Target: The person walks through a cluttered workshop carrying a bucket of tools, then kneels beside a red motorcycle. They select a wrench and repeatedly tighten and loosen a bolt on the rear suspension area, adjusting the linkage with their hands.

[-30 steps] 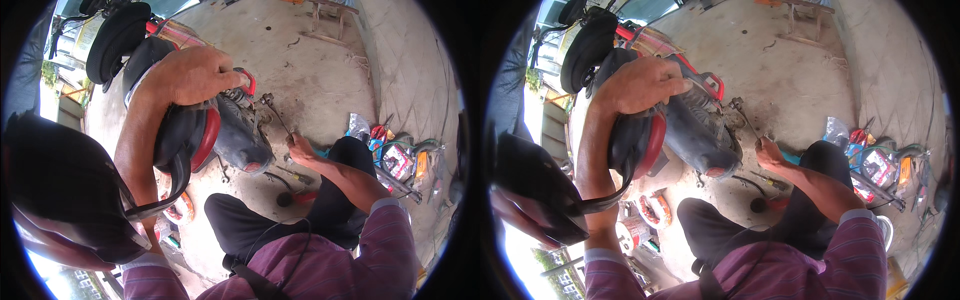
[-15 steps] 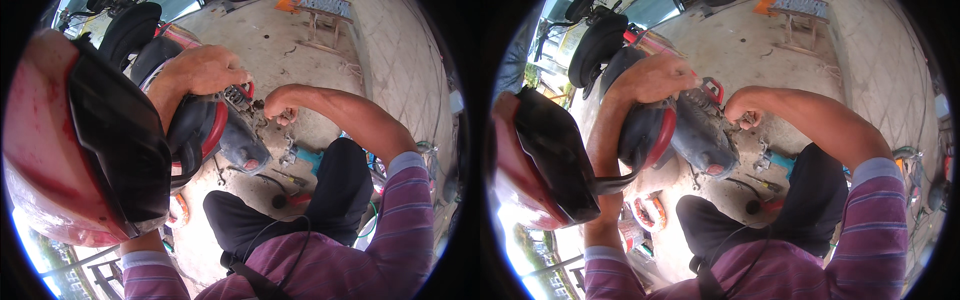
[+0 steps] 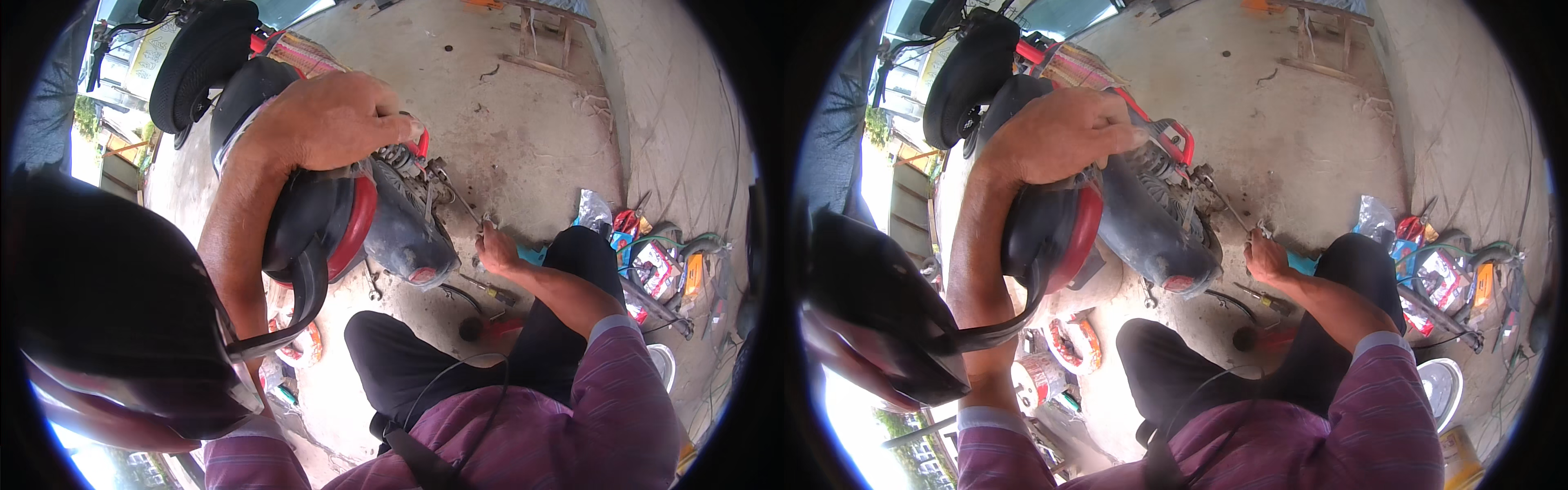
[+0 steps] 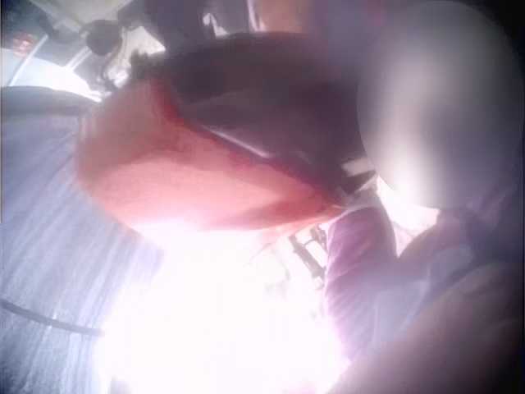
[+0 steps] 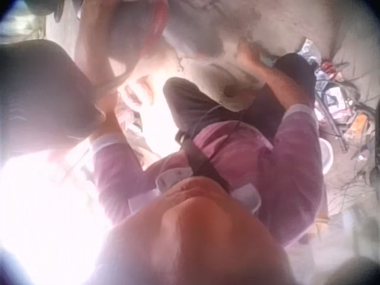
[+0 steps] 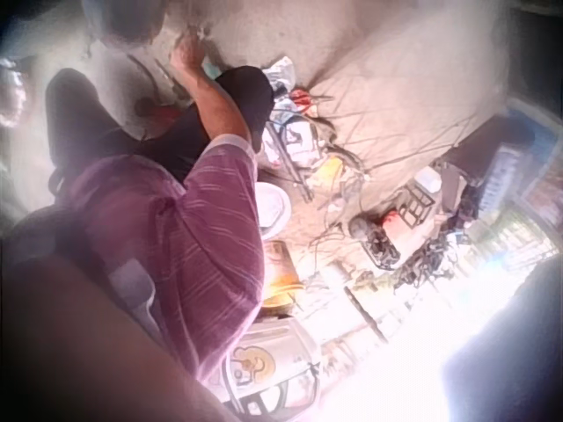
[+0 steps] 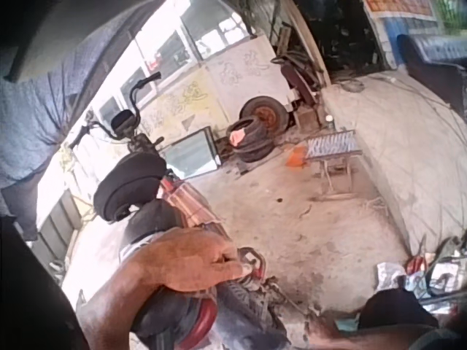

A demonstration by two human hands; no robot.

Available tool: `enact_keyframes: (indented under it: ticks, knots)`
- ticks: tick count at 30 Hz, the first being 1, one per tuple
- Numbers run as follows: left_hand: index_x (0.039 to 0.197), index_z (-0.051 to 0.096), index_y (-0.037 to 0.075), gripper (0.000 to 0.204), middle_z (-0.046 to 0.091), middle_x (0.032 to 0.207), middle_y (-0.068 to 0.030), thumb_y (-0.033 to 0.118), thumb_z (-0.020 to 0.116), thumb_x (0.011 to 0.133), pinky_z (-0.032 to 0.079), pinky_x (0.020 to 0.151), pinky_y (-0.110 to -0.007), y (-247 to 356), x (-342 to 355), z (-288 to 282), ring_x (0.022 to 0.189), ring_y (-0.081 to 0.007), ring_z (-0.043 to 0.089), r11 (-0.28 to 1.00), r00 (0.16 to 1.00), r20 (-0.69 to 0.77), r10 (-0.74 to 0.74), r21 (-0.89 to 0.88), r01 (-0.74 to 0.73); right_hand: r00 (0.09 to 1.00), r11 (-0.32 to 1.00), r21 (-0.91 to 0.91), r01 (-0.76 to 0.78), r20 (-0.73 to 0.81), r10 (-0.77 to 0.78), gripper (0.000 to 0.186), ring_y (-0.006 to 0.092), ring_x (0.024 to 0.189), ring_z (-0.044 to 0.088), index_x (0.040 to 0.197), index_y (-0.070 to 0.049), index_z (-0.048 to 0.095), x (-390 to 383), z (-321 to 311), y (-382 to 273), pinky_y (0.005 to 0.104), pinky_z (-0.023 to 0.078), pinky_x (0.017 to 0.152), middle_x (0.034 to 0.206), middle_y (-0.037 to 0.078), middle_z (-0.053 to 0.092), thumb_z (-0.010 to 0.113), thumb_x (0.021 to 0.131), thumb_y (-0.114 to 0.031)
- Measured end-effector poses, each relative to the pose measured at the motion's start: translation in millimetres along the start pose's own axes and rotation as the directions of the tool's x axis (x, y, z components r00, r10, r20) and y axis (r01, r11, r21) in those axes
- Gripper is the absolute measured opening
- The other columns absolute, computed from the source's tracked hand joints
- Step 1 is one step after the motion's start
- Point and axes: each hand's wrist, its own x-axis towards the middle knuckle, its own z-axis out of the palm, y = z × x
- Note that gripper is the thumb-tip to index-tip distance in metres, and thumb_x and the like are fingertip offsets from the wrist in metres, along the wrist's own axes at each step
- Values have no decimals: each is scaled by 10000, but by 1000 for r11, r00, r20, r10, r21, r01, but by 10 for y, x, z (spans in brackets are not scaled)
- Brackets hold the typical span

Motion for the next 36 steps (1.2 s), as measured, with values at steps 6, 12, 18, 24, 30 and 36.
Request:
enact_keyframes:
  ticks: [6, 12, 18, 24, 30, 36]
  knots:
    - [994, 724, 39, 407, 704, 764, -81, 439, 650, 982, 534, 701, -343, -86, 157, 226, 707, -190, 687, 995, 1000, -13, 14, -102, -15, 993, 958, 259, -121, 24, 119, 346, 503, 930, 675, 1048, 51, 612, 325, -389, -21, 550, 505, 809, 949, 334, 676, 582, 989, -289]
    - [1010, 731, 44, 432, 705, 758, -83, 465, 642, 976, 538, 724, -355, -56, 153, 189, 717, -194, 696, 997, 999, -33, 41, -58, -43, 967, 960, 155, -234, 138, 213, 343, 485, 948, 681, 1070, 56, 640, 308, -552, -23, 551, 507, 825, 1001, 330, 686, 581, 1004, -275]
    - [1036, 755, 0, 521, 730, 961, -235, 497, 621, 955, 535, 850, -458, -47, 97, 164, 928, -396, 703, 997, 1000, -27, 7, -80, -9, 865, 970, -238, -40, 479, 153, 262, 451, 930, 725, 993, 72, 731, 831, -1258, -687, 521, 551, 783, 997, 314, 728, 603, 885, -129]
    - [1044, 755, -1, 529, 731, 949, -234, 502, 619, 958, 537, 844, -457, -113, 150, 188, 907, -393, 704, 996, 999, 2, 48, -80, -48, 691, 895, -438, 80, 672, 267, 134, 286, 701, 646, 783, 4, 700, 1172, -1819, -1434, 463, 500, 575, 773, 143, 676, 575, 813, -35]
    - [994, 708, 13, 394, 690, 751, -96, 404, 664, 992, 526, 691, -352, -36, 207, 181, 713, -192, 676, 993, 999, 5, 49, -105, -48, 587, 929, -346, -128, 729, 352, 146, 222, 619, 538, 761, -75, 641, 1483, -1944, -1503, 419, 402, 555, 692, 97, 605, 518, 805, -10]
    - [974, 704, 11, 387, 682, 740, -95, 396, 669, 988, 521, 676, -347, -96, 70, 158, 696, -197, 668, 993, 999, 26, 19, -121, -16, 599, 819, -389, 423, 797, 70, 222, 370, 805, 715, 970, -11, 759, 1163, -1492, -1378, 510, 550, 709, 899, 178, 753, 596, 826, -57]
